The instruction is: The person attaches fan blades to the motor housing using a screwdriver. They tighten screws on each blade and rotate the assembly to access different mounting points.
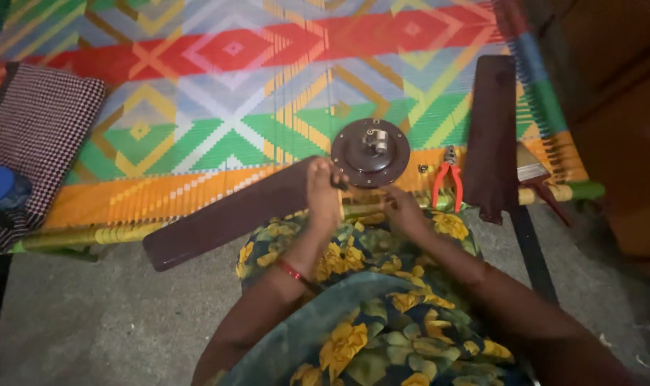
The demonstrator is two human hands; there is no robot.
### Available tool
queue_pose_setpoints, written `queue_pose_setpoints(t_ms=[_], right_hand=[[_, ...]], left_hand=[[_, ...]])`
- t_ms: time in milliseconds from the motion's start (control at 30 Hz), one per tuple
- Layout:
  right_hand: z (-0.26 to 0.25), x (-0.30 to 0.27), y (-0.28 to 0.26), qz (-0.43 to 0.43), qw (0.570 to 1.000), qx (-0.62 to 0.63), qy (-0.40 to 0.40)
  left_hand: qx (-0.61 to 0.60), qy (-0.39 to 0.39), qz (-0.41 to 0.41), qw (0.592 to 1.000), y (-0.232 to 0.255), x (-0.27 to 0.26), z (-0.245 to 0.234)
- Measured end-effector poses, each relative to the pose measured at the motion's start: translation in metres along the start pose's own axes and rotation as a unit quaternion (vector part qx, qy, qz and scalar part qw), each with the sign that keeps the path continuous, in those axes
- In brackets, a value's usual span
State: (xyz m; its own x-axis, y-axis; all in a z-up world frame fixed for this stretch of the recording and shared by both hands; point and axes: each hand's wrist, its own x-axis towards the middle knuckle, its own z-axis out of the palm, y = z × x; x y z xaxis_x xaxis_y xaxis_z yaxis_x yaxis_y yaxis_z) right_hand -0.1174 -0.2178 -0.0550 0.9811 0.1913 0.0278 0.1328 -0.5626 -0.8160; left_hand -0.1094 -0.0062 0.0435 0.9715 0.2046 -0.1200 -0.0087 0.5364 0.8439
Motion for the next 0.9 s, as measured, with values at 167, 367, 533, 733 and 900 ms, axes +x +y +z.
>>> queue_pose_setpoints(t_ms=[167,367,533,733,900], right_hand=[[-0.049,-0.042,-0.075,-0.014,0.986,0.105,-0.127],[-0.061,-0.067,-0.091,0.009,0.99,0.049,-0.135],[-0.053,-0.084,-0.066,0.009,0.997,-0.002,-0.079],[-0.049,-0.085,-0.025,0.16,0.974,0.158,-0.035],[-0.068,-0.087,-0.022,0.148,0.941,0.304,0.027]], left_hand=[[-0.055,-0.065,-0.021,0.996,-0.011,-0.053,0.025],[-0.028,-0.127,-0.084,0.988,-0.041,-0.095,0.034],[0.092,-0.196,0.002,0.976,-0.058,-0.098,0.022],[0.226,-0.129,-0.09,0.961,-0.075,-0.081,-0.007],[0.308,-0.112,-0.001,0.945,-0.082,-0.052,-0.045]])
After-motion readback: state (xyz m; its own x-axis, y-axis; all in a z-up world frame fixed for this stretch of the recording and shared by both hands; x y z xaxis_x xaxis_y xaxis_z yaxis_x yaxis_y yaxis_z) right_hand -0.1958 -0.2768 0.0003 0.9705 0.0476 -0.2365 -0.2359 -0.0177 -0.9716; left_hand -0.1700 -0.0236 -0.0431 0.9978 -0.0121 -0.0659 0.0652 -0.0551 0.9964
